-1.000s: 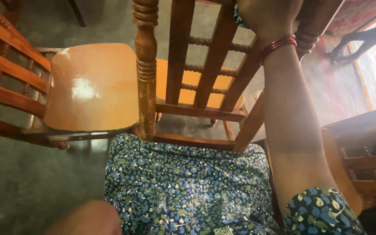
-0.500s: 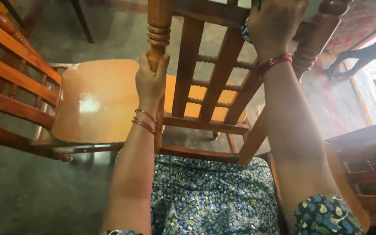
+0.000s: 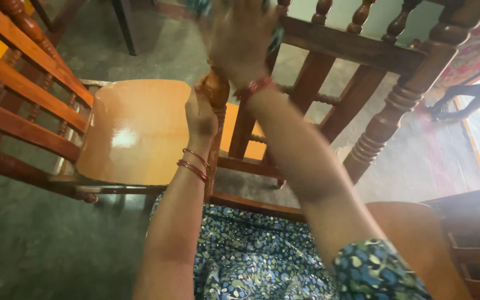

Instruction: The person wipes the backrest and seat of a wooden chair using a patterned cloth. They systematically clean the vertical spindles, horizontal rails, and the flat seat surface of the chair.

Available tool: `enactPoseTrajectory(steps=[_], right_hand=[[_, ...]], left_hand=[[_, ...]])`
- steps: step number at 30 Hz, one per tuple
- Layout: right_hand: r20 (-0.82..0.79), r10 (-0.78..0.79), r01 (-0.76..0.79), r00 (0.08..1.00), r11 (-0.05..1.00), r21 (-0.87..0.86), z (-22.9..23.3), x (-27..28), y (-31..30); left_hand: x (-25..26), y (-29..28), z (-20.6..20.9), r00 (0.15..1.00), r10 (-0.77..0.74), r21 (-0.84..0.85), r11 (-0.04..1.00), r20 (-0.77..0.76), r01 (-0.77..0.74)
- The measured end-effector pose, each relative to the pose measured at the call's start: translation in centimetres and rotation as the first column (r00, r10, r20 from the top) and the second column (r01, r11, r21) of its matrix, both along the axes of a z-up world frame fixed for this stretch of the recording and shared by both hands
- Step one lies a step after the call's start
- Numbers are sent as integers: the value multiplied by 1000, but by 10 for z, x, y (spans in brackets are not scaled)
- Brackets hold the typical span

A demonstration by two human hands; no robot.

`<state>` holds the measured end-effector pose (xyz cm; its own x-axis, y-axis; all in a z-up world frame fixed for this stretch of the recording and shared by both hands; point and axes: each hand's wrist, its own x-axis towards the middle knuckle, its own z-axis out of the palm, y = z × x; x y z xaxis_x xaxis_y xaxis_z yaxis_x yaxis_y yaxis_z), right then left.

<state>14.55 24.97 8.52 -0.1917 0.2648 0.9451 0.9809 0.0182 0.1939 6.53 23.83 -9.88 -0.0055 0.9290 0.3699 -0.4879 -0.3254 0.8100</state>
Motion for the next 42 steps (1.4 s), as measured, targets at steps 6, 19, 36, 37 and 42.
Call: enactPoseTrajectory(steps=[6, 19, 36, 37, 42], right_hand=[[-64, 93, -104, 994, 972, -208, -82, -14, -45], [-832, 303, -767, 465, 607, -208, -227, 10, -97], [-109, 122, -133, 986, 986, -96, -31, 86, -77], [-12, 37, -38, 999, 995, -88, -36, 84, -69], [181, -22, 47, 983, 990, -134, -131, 74, -64]], left_hand=[[-4, -16, 20, 988, -127, 180, 978, 93, 108], [-9, -29, 41, 795, 380, 214, 925, -473, -314], [-3, -35, 48, 847, 301, 64, 950, -439, -304], [-3, -35, 48, 862, 284, 47, 955, -420, -292], [-3, -33, 48, 838, 300, 73, 951, -456, -301]])
